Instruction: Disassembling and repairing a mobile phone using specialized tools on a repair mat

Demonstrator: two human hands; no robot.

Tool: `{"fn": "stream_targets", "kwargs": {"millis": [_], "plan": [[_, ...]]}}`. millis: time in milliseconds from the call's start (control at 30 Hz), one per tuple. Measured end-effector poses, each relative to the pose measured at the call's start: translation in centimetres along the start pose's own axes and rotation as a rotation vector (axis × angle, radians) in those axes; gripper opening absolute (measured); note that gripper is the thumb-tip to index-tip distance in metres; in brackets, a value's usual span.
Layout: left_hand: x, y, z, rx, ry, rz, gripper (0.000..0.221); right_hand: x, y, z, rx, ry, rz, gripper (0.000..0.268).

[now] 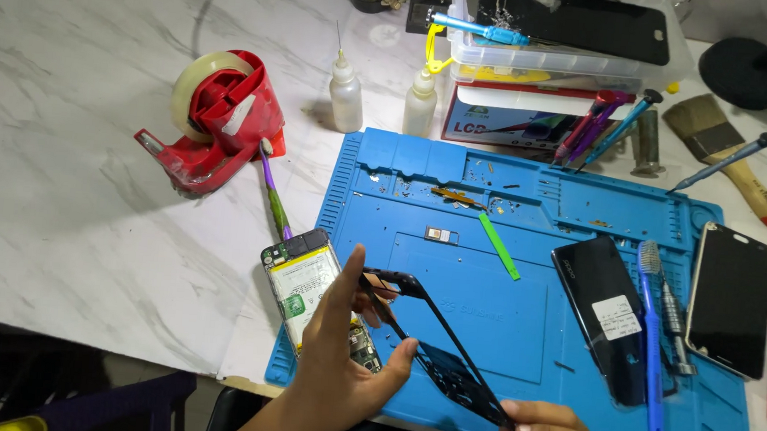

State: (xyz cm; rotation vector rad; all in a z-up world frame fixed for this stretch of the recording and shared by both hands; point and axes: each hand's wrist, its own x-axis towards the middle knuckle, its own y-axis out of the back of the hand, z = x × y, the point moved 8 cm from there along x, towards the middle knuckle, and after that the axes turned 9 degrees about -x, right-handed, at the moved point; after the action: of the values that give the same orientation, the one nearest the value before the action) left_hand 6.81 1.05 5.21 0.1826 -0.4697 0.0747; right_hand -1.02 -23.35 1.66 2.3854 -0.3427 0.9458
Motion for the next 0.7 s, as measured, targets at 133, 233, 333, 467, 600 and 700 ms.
{"fn": "stream_targets", "kwargs": {"millis": [133,233,333,467,600,700], "plan": [[0.6,0.8,0.9,0.002,-0.062,0.020,0.069,1.7,1.0,0.4,0.049,-0.013,-0.033,0.031],[0.9,1.7,1.8,0.034,-0.115,0.074,0.045,4.4,1.9,-0.7,-0.025,-0.002,-0.037,0.031],[1.0,2.1,2.2,0.019,-0.137,0.064,0.032,7.3,2.5,-0.1,0.068,-0.114,-0.058,0.025],[0.9,2.5,0.8,-0.038,-0.010,0.051,0.021,8.9,2.4,1.6,0.385,-0.082,-0.195,0.020],[1.6,2.7,1.4,-0.138,0.105,-0.038,0.005,9.7,3.2,3.6,0.537,-0.244,-0.151,0.014],[1.7,3.6,0.6,-0.103,0.146,-0.058,0.005,9.7,6.0,5.8,0.335,-0.275,-0.038,0.025]]}}
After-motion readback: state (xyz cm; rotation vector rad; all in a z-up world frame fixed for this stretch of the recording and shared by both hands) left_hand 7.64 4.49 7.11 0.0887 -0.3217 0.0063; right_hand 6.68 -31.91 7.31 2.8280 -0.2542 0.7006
